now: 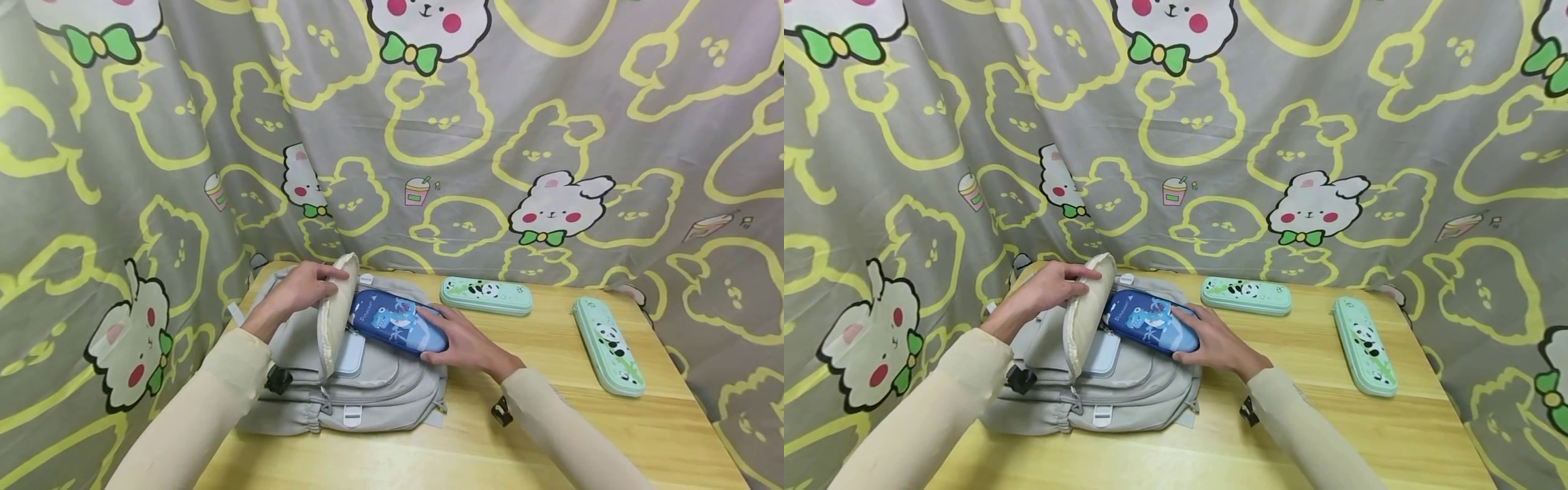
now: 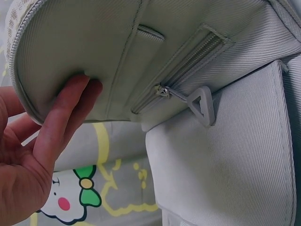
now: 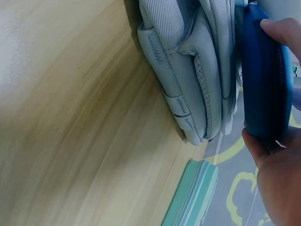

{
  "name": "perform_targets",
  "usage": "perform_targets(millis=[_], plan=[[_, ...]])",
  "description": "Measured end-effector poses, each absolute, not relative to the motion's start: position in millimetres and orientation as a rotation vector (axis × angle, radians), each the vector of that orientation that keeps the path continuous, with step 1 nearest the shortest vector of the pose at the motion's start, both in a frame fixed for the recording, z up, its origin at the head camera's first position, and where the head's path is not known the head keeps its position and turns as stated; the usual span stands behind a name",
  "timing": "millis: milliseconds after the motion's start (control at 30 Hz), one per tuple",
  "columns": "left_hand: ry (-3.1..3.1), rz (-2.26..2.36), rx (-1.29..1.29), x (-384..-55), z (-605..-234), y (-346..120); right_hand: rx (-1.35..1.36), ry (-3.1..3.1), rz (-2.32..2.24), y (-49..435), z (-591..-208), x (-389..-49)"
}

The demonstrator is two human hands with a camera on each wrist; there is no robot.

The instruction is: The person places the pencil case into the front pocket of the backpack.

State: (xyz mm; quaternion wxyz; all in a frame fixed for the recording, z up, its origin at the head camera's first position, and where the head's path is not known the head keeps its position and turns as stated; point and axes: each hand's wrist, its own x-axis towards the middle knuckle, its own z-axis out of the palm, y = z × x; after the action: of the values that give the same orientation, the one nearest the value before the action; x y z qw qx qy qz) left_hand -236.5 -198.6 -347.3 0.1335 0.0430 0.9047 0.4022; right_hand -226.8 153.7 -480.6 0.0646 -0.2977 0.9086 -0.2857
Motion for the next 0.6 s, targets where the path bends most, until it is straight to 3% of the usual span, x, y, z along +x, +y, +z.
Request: perform_targets(millis=[600], plan=[[2.614, 1.160, 0.079, -239, -349, -197, -0.969, 2.708, -0.802, 141, -476, -247]])
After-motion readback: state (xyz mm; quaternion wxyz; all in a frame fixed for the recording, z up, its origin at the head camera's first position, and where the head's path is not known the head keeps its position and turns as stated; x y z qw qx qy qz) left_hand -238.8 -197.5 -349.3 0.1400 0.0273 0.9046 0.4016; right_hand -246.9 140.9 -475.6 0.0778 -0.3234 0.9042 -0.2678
